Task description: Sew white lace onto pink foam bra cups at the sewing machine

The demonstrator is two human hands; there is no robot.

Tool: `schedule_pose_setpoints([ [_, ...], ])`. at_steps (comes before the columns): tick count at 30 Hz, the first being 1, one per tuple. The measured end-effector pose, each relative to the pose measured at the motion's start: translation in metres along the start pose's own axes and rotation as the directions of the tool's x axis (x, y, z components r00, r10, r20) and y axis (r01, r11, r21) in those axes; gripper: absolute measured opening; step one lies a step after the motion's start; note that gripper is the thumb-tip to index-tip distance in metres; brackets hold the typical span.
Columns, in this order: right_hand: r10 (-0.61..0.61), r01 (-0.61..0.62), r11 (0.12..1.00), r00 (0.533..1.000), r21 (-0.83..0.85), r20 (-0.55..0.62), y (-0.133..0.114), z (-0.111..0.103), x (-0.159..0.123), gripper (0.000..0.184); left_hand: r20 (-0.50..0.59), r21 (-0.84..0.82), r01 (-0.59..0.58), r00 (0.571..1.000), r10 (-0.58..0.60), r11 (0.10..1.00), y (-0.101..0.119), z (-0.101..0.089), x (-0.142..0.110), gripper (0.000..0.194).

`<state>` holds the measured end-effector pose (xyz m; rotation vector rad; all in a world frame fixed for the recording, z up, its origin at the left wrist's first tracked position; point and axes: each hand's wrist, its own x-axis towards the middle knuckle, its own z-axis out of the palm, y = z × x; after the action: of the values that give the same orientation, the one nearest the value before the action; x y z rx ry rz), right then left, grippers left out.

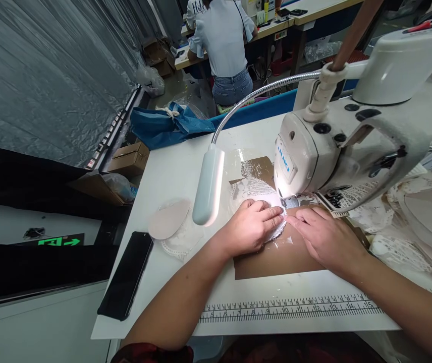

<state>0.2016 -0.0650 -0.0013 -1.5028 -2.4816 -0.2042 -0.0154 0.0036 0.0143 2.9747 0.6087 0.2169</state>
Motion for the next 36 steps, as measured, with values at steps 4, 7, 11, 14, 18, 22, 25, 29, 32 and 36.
schedule_pose_setpoints([
  [4, 0.021, -0.021, 0.999, 1.000, -0.030, 0.003, 0.000, 0.000, 0.004, 0.042, -0.004, -0.014, 0.024, 1.000, -0.024, 1.000, 0.002, -0.001, 0.002, 0.040],
  [7, 0.035, -0.035, 0.998, 0.999, -0.053, -0.013, 0.001, 0.000, 0.007, 0.040, -0.015, -0.037, 0.045, 0.999, -0.046, 0.998, 0.003, -0.002, 0.003, 0.040],
  [11, 0.046, -0.047, 0.998, 0.999, -0.051, -0.027, 0.003, -0.001, 0.007, 0.039, -0.030, -0.101, 0.065, 0.997, -0.069, 0.993, 0.002, -0.004, 0.002, 0.039],
  [14, 0.002, -0.001, 1.000, 1.000, 0.015, -0.015, 0.004, -0.003, 0.004, 0.039, -0.056, -0.154, 0.065, 0.996, -0.074, 0.986, 0.000, -0.004, 0.001, 0.036],
  [18, -0.084, 0.082, 0.982, 0.996, 0.173, 0.004, 0.005, -0.002, -0.002, 0.042, -0.128, -0.222, 0.029, 0.990, -0.059, 0.975, -0.004, -0.002, -0.001, 0.031],
  [22, -0.127, 0.116, 0.960, 0.992, 0.254, 0.027, 0.007, 0.000, -0.005, 0.042, -0.140, -0.255, -0.010, 0.990, -0.027, 0.967, -0.007, -0.002, -0.003, 0.026],
  [25, -0.148, 0.135, 0.953, 0.989, 0.271, 0.027, 0.008, 0.001, -0.006, 0.044, -0.110, -0.242, -0.040, 0.994, 0.013, 0.969, -0.008, -0.003, -0.003, 0.024],
  [29, -0.146, 0.134, 0.952, 0.989, 0.275, 0.022, 0.008, 0.001, -0.007, 0.044, -0.063, -0.196, -0.066, 0.996, 0.055, 0.978, -0.007, -0.003, -0.002, 0.023],
  [32, -0.124, 0.112, 0.952, 0.992, 0.284, 0.024, 0.008, 0.002, -0.009, 0.042, -0.041, -0.181, -0.082, 0.996, 0.076, 0.980, -0.004, -0.003, -0.001, 0.026],
  [36, -0.062, 0.069, 0.944, 0.998, 0.324, -0.032, 0.009, 0.004, -0.010, 0.040, -0.038, -0.188, -0.091, 0.996, 0.085, 0.978, -0.002, -0.003, 0.000, 0.028],
])
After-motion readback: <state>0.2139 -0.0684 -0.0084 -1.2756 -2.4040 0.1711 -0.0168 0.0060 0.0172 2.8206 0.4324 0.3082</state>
